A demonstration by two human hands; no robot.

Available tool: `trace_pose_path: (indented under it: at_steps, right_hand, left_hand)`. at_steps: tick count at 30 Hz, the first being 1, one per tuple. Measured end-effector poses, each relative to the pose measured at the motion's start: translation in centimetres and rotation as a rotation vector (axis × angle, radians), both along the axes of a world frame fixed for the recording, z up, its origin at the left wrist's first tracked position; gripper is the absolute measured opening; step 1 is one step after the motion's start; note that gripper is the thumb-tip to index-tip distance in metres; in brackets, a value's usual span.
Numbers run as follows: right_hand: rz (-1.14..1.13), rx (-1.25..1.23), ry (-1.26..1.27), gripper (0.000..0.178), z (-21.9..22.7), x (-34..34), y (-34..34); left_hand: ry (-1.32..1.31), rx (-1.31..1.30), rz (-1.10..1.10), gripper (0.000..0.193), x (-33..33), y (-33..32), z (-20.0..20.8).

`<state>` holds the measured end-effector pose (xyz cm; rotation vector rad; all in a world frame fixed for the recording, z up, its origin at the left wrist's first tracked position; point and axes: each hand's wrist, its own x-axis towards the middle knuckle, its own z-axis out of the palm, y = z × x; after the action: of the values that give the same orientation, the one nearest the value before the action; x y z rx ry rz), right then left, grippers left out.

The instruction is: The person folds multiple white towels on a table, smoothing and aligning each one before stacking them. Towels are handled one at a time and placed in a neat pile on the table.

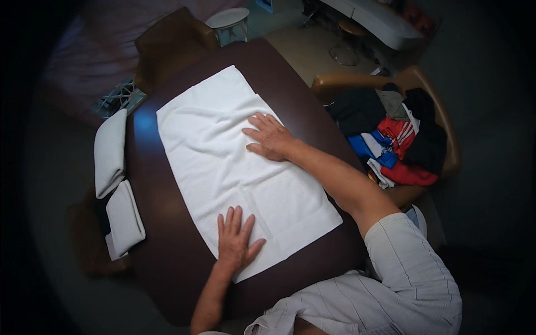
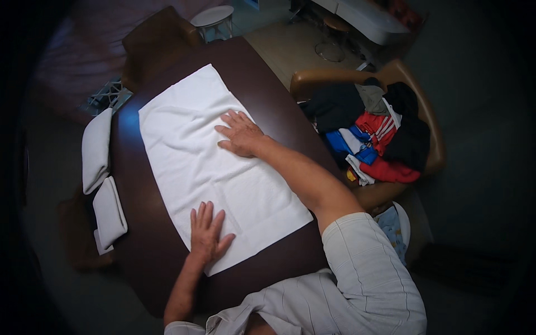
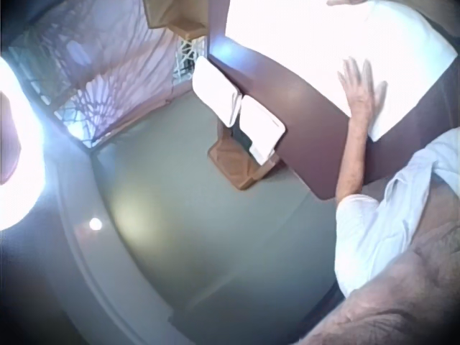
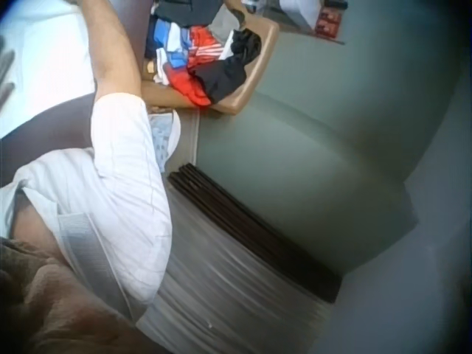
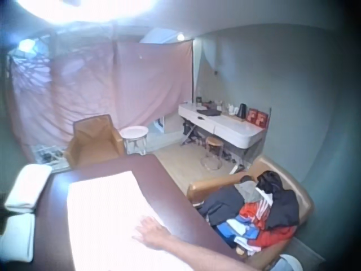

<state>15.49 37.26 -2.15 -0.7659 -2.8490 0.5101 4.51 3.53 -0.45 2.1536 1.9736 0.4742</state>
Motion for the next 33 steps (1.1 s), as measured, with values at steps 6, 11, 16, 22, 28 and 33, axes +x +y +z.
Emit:
trace_pose_path:
  at_steps: [6,11,16,22,28,33]
  right_hand:
    - [0.118,0.156,0.259,0.064,1.3,4.0,-10.2]
    - [0.04,-0.002,0.065,0.066,0.3,10.9,-17.6]
    - [-0.062,-0.024,-0.037,0.065,0.9,15.7,-19.1]
    - [-0.117,0.033,-0.075,0.064,1.0,19.1,-20.1]
    - [-0.147,0.062,0.026,0.063,0.3,22.3,-20.6]
    - [-0.133,0.024,0.154,0.06,2.3,26.5,-23.2]
  left_hand:
    - [0.041,0.015,0.039,0.075,2.5,-3.1,-0.3]
    - [0.064,0.005,0.04,0.077,3.3,-4.2,-0.5]
    - [0.069,-0.033,0.051,0.077,5.1,-6.3,0.4]
    - [0.075,-0.003,0.037,0.079,6.6,-8.7,0.0]
    - [0.023,0.021,0.034,0.076,7.9,-11.6,1.1]
    - [-0.05,0.091,0.141,0.067,8.3,-16.7,-0.2]
